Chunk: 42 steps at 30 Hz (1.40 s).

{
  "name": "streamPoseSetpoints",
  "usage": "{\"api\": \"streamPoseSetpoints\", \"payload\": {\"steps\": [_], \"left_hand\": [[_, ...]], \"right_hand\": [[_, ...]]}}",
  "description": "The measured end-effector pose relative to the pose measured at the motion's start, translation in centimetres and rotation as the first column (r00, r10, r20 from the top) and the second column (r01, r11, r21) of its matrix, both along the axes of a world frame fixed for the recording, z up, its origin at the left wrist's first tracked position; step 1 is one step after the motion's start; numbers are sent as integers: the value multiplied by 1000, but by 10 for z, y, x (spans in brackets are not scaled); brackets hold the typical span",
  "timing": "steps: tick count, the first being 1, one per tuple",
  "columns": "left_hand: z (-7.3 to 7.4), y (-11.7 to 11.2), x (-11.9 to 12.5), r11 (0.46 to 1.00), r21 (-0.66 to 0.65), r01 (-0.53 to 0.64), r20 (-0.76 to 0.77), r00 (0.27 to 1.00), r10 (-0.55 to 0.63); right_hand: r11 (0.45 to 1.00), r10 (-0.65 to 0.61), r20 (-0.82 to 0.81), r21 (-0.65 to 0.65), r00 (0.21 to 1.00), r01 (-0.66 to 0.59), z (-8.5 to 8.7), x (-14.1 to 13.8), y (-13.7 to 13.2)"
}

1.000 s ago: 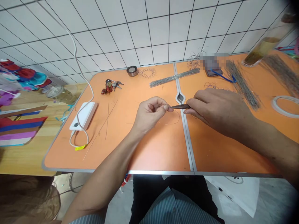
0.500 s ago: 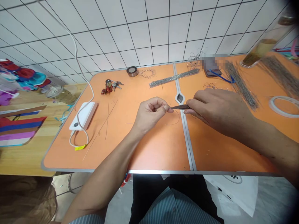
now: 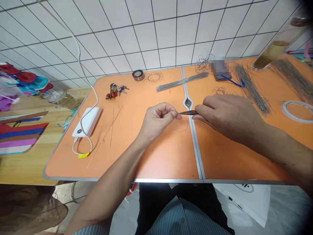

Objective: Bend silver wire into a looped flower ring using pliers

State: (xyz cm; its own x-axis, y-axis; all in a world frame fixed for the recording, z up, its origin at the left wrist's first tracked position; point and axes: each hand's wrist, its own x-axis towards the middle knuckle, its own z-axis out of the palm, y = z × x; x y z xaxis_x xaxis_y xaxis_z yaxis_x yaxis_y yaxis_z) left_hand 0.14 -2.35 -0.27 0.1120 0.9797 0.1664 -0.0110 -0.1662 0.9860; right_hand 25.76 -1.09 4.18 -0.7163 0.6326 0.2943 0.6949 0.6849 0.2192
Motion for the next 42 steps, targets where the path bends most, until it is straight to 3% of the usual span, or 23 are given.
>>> {"api": "streamPoseSetpoints", "payload": {"steps": [42], "left_hand": [[4,-2,1,1000,-25,-4,-19,1000,3]], "right_hand": [[998,5,18,68,1000,-6,0,3,-1]]}}
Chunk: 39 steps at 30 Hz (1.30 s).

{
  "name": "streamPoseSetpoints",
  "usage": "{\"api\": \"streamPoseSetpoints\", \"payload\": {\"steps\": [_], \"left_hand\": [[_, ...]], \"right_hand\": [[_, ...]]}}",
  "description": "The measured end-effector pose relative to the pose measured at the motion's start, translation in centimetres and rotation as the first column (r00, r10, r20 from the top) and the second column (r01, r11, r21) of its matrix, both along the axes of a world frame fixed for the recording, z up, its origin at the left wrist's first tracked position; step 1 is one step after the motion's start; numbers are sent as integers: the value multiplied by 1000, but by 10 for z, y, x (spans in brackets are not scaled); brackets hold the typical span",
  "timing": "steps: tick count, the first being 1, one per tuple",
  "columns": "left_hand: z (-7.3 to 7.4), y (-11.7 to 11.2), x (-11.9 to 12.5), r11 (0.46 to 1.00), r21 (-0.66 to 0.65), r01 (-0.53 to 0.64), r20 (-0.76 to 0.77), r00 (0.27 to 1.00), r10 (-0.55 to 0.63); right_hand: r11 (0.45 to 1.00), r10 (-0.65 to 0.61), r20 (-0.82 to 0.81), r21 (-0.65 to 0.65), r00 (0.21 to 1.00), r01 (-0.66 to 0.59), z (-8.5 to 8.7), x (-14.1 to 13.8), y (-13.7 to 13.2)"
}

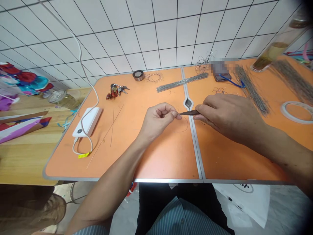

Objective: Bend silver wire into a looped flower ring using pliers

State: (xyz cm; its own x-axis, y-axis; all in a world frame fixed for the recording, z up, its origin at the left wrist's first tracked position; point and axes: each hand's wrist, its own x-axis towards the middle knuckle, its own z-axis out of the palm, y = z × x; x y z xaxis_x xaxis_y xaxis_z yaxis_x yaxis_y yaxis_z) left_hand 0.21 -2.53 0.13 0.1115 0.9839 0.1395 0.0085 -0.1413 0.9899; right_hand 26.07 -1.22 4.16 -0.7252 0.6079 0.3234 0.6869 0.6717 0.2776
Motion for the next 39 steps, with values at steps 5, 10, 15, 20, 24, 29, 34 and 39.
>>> {"api": "streamPoseSetpoints", "payload": {"steps": [5,10,15,20,24,29,34,39], "left_hand": [[-1,0,-1,1000,6,10,2,1000,-10],[-2,1,-1,1000,10,4,-3,1000,-4],[-1,0,-1,1000,8,5,-5,1000,-5],[-1,0,0,1000,-4,-4,-8,1000,4],[0,-1,0,1000,7,0,3,1000,0],[-2,-2,0,999,34,-19,-17,1000,19],[-5,1,-2,998,25,-59,-4,998,59],[-4,1,-2,998,3,-63,-28,998,63]], "right_hand": [[1000,15,14,15,1000,-15,0,0,1],[999,0,32,34,999,-1,-1,0,1],[1000,-13,8,-9,1000,13,-2,-2,-1],[1000,-8,23,-23,1000,9,-1,-3,-2],[999,-25,52,-26,998,26,-3,-4,-2],[998,-55,5,-34,999,55,-9,-1,0],[999,-18,-49,35,999,19,-10,0,1],[999,-21,-17,39,1000,22,-6,-3,1]]}}
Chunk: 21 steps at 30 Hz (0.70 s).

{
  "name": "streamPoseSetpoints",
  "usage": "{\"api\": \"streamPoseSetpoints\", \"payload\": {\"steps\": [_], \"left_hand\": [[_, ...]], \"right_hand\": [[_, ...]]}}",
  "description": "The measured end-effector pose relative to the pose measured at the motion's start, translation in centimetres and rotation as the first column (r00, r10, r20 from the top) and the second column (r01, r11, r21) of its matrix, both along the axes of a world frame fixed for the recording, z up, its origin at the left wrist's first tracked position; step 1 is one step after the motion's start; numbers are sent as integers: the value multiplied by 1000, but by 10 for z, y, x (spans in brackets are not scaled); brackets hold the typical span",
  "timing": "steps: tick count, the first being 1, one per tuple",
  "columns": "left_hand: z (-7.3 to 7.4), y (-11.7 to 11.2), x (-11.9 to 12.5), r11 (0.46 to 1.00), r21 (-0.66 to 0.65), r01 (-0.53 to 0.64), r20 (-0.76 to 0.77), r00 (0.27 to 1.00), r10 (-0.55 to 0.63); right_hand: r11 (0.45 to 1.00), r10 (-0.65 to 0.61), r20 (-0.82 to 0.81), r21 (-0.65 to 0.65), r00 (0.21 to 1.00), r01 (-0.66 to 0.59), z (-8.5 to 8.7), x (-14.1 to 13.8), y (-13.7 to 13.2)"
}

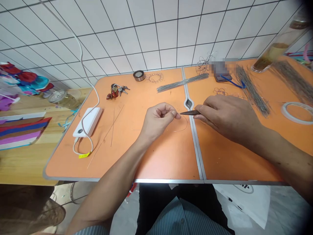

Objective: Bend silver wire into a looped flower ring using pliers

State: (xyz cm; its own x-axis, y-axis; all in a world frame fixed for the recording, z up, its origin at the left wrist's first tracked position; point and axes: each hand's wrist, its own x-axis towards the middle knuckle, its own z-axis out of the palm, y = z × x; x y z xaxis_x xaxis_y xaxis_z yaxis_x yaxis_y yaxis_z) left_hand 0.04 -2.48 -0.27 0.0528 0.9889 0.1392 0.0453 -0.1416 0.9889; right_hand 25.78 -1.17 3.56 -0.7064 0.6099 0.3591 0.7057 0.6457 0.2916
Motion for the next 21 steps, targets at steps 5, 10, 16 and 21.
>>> {"api": "streamPoseSetpoints", "payload": {"steps": [5,10,16,21], "left_hand": [[2,-1,1,1000,-3,3,-7,1000,-3],[3,-2,2,1000,-12,11,-16,1000,-11],[4,-2,3,1000,-10,20,-14,1000,-21],[4,-2,2,1000,1,27,0,1000,-27]], "right_hand": [[1000,9,-22,-5,1000,-9,0,-1,1],[999,-3,-18,-32,1000,2,-1,-1,0],[1000,7,-12,-24,1000,-7,-2,-1,0],[1000,6,-29,-22,1000,-7,-3,1,1]]}}
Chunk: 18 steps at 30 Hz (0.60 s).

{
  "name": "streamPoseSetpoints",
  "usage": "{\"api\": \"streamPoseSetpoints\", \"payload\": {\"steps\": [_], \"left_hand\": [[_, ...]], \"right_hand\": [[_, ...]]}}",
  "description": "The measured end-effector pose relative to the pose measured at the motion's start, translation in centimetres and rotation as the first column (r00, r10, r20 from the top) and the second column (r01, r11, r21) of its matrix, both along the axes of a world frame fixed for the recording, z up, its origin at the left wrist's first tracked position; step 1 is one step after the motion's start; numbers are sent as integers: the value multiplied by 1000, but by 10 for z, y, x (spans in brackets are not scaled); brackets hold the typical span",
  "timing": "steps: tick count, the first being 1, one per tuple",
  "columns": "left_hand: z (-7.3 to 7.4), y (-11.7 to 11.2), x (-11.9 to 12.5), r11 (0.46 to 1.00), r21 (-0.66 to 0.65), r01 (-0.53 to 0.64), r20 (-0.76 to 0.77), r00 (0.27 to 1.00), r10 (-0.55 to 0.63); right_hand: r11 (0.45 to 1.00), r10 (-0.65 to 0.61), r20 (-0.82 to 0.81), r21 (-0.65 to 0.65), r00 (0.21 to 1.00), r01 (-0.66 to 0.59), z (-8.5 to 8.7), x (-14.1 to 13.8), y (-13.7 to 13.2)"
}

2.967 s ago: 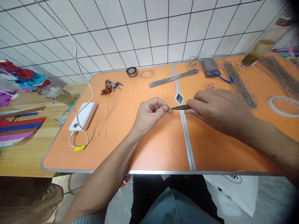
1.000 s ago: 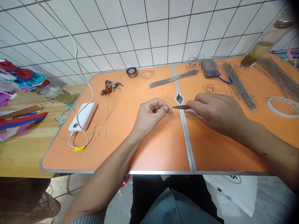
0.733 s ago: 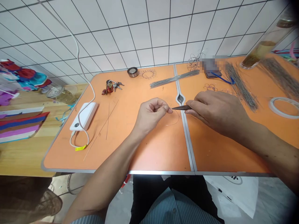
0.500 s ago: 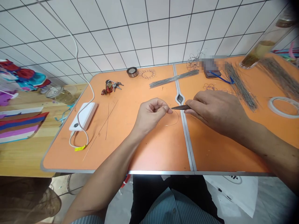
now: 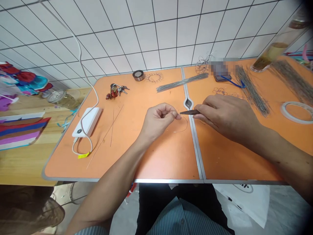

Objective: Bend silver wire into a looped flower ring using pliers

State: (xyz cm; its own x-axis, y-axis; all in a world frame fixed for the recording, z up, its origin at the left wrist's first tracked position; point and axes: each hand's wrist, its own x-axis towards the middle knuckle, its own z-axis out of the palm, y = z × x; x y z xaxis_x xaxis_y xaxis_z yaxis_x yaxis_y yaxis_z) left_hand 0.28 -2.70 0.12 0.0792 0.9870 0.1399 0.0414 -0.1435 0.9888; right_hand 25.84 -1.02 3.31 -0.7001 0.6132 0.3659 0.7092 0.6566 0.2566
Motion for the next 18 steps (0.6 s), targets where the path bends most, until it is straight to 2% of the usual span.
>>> {"api": "streamPoseSetpoints", "payload": {"steps": [18], "left_hand": [[-1,0,0,1000,-3,-1,-14,1000,1]], "right_hand": [[1000,2,-1,-30,1000,-2,2,-2,-2]]}}
